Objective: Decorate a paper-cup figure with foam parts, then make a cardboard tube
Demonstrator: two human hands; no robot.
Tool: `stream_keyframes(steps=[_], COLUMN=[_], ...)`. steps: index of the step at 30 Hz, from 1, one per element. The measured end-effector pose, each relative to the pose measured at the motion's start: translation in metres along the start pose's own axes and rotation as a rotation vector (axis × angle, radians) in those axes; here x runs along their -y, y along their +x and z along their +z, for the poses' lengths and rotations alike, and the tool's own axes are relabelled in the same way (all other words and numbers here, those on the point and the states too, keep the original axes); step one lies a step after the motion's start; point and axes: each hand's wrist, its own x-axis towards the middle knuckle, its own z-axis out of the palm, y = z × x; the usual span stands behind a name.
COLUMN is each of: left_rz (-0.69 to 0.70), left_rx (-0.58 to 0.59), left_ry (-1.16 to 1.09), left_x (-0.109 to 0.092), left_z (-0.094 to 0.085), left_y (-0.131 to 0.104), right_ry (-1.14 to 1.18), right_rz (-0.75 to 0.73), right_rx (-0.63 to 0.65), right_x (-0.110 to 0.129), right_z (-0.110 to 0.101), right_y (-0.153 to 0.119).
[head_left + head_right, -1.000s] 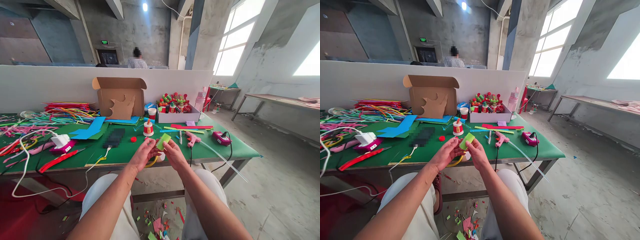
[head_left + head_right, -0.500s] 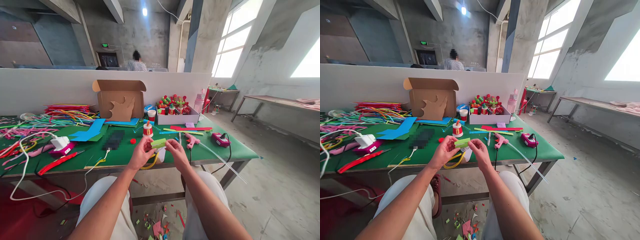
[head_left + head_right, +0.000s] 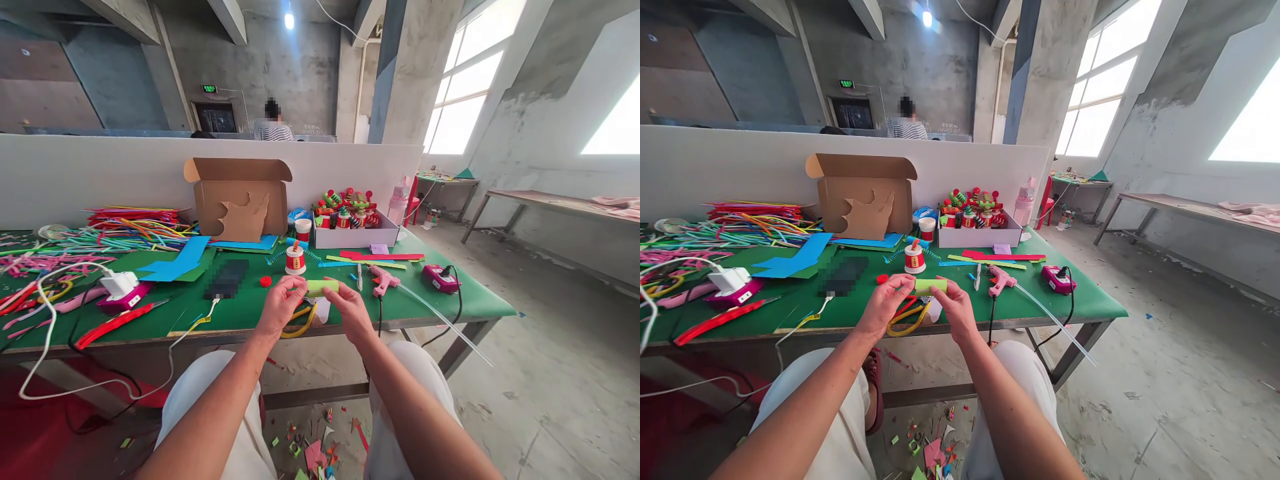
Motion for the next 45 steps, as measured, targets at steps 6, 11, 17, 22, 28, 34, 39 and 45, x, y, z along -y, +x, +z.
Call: stream_keyframes(steps=[6,11,17,22,28,34,39,45], left_rz=[-0.337,-0.385,-0.241,0.214,0.567,0.477,0.292,0.085], left_rx=[-0.080,-0.239,-0.207,-0.191,0.077,0.238,-0.005,0.460], left_ry=[-0.334,-0.518,-0.404,0.199,0.628,0.377,0.396,0.926], left_x=[0.009,0.013,0.016,0.011,0.000,-0.008,-0.007,0.008], left_z=[0.003,0.003,0.011,0.006,0.001,-0.008,-0.033,-0.039], left_y=[0.000,0.005,0.004,0.004,-0.006,-0.005,0.007,-0.001], right_ry=[-0.081,0.048,0.144,-0.199,-0.297,-0.213,-0.163,0.177], right_rz=[-0.086,-0.067,0.006,-0.282,-0.194,-0.085,-0.073,0.159], right_rx=[0.108,-0.061,0.007,-0.230,0.284,0.428,0.389,0.378], right_x=[0.004,-0.003,-0.009,0.002,0.009,0.012,0.016,0.013], right_z=[0.004,0.003,0.009,-0.001,-0.012,-0.014,-0.017,-0.020], right_y=[-0.003,0.000,0.001,0.006,0.006,0.000,-0.001,-0.001])
